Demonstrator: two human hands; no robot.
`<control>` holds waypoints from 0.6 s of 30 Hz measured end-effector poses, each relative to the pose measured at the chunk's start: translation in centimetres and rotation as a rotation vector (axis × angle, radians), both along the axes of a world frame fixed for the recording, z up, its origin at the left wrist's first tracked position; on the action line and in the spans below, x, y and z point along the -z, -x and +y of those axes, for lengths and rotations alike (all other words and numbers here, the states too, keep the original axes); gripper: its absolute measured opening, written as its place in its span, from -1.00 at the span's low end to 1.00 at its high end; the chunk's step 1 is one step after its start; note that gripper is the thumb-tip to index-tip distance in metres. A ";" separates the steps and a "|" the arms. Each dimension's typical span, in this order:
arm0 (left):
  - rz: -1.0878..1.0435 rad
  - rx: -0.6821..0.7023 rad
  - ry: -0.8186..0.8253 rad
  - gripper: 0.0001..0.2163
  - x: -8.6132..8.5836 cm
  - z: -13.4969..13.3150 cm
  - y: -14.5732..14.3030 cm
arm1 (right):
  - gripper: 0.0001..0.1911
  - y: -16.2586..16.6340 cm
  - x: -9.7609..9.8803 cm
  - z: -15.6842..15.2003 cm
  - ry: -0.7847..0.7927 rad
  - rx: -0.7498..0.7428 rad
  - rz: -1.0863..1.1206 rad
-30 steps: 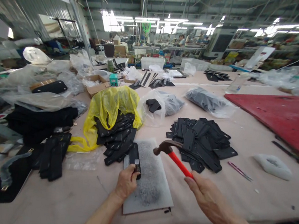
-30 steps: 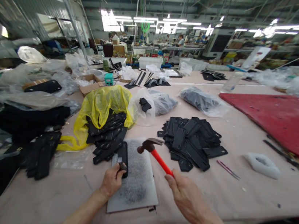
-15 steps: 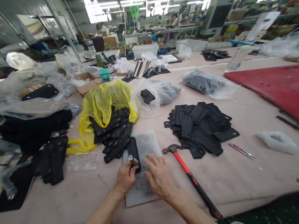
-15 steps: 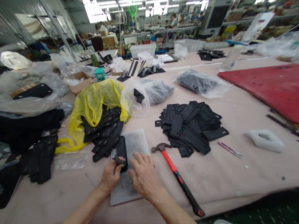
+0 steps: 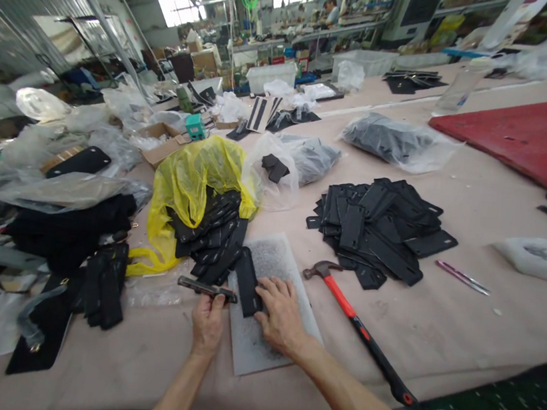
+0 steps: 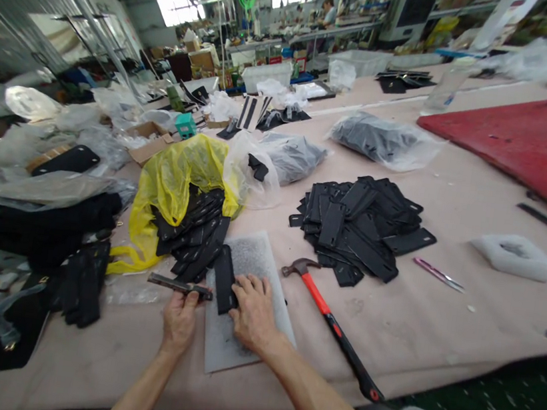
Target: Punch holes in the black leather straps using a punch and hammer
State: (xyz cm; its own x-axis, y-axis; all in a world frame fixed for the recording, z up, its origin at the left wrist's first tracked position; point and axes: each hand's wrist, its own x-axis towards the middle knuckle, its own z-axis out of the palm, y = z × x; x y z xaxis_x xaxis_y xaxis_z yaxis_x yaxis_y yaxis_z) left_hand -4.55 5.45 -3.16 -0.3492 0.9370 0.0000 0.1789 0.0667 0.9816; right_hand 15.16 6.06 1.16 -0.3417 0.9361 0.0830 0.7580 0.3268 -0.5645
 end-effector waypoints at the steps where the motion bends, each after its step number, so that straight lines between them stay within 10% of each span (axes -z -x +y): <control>1: 0.059 0.011 -0.003 -0.70 -0.1 -0.3 0.1 | -0.58 0.3 -0.2 0.2 0.001 0.015 -0.010; 11: 0.109 -0.183 -0.025 -0.67 0.6 -2.2 -0.1 | -0.48 5.6 1.8 2.8 -0.168 0.147 -0.250; 18: 0.253 -0.248 -0.033 -0.71 1.2 -3.6 1.7 | -0.54 -2.0 2.5 4.9 -0.152 0.298 -0.350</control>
State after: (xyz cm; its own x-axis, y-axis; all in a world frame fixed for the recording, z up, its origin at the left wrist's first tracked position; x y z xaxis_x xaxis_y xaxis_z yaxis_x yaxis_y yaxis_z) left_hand -6.23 1.81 -4.40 -0.5512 0.8218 0.1444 0.3987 0.1074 0.9108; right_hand 17.11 10.98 -1.37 -0.0927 0.9838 0.1538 0.9671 0.1257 -0.2212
